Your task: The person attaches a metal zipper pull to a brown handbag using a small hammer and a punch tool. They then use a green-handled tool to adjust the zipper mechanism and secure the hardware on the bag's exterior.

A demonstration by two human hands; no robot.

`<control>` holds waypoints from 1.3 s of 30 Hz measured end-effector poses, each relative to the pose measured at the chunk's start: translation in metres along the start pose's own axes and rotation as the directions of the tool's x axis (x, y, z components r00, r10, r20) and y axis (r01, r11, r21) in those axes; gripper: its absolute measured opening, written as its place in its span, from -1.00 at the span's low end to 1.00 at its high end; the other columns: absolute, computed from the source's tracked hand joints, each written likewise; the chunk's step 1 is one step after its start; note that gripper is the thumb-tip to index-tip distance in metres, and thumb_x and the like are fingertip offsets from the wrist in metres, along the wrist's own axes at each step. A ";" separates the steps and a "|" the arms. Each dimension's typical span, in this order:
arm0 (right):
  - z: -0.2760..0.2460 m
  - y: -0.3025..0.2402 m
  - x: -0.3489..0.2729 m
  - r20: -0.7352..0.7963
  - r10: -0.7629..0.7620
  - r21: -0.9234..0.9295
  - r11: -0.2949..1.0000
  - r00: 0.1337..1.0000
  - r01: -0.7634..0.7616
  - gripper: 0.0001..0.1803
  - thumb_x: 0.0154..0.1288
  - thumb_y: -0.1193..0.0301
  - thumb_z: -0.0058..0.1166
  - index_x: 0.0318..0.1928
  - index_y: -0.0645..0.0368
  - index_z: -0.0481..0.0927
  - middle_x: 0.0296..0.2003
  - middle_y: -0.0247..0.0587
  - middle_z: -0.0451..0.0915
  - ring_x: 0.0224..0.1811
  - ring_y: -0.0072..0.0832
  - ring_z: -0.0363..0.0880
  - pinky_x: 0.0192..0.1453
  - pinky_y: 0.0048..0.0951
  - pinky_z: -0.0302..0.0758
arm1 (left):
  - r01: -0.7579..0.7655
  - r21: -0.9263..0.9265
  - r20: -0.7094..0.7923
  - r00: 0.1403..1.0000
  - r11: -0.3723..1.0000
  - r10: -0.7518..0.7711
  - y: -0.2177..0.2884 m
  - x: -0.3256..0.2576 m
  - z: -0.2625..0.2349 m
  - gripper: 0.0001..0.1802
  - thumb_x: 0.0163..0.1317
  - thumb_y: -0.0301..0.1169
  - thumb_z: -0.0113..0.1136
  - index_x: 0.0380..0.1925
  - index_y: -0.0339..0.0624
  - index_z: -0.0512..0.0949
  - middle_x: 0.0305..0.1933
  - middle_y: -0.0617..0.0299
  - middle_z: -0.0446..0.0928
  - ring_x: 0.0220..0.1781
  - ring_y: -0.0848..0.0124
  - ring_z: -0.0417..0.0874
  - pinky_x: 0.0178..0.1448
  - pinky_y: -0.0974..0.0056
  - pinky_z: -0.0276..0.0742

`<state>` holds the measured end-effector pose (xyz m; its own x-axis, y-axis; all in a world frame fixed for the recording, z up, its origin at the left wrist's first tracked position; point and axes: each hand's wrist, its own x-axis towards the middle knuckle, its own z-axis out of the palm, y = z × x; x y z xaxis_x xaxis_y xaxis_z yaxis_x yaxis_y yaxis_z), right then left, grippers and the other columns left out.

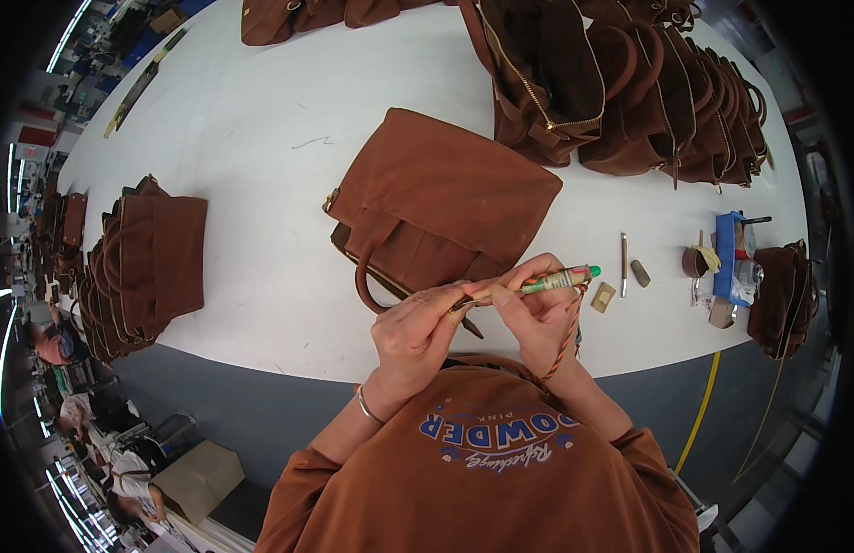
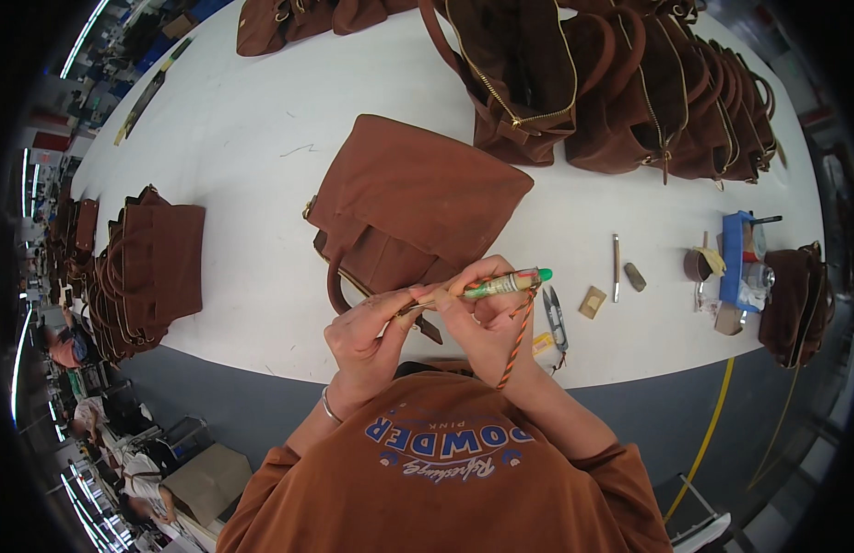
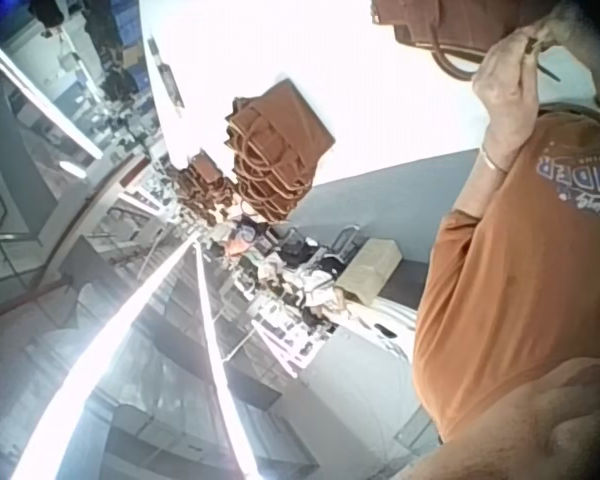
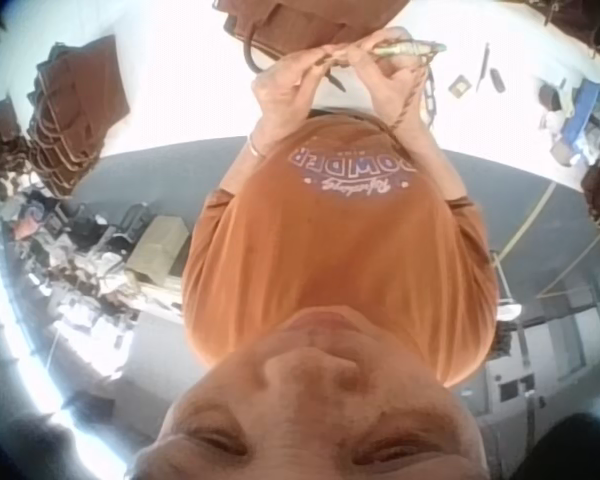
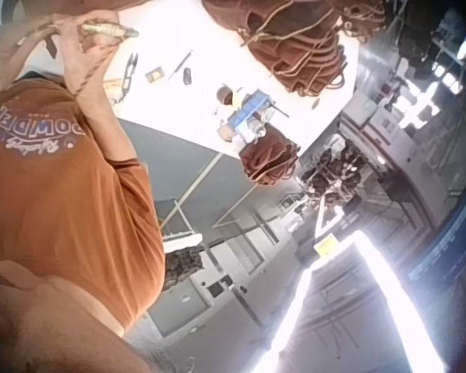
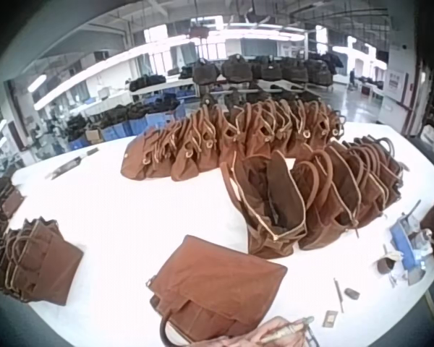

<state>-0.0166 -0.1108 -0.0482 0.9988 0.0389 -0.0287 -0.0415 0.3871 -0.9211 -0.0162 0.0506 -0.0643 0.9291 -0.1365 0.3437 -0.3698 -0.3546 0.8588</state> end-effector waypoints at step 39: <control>0.027 0.009 0.029 0.010 -0.066 -0.296 0.953 0.998 0.066 -0.76 0.41 0.34 0.12 -0.28 0.30 0.52 -0.49 -0.37 0.56 -0.44 -0.76 0.41 -0.36 -0.66 0.37 | 0.359 -0.545 -0.035 0.893 0.758 -0.448 0.012 0.065 -0.035 -0.74 0.37 -0.34 0.18 -0.14 -0.34 0.63 -0.21 0.19 0.64 -0.21 0.55 0.64 -0.16 0.47 0.68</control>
<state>0.0110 -0.0817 -0.0469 0.9991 0.0229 0.0362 0.0338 0.0990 -0.9945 0.0396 0.0692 -0.0181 0.9956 0.0688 -0.0643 0.0505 0.1868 0.9811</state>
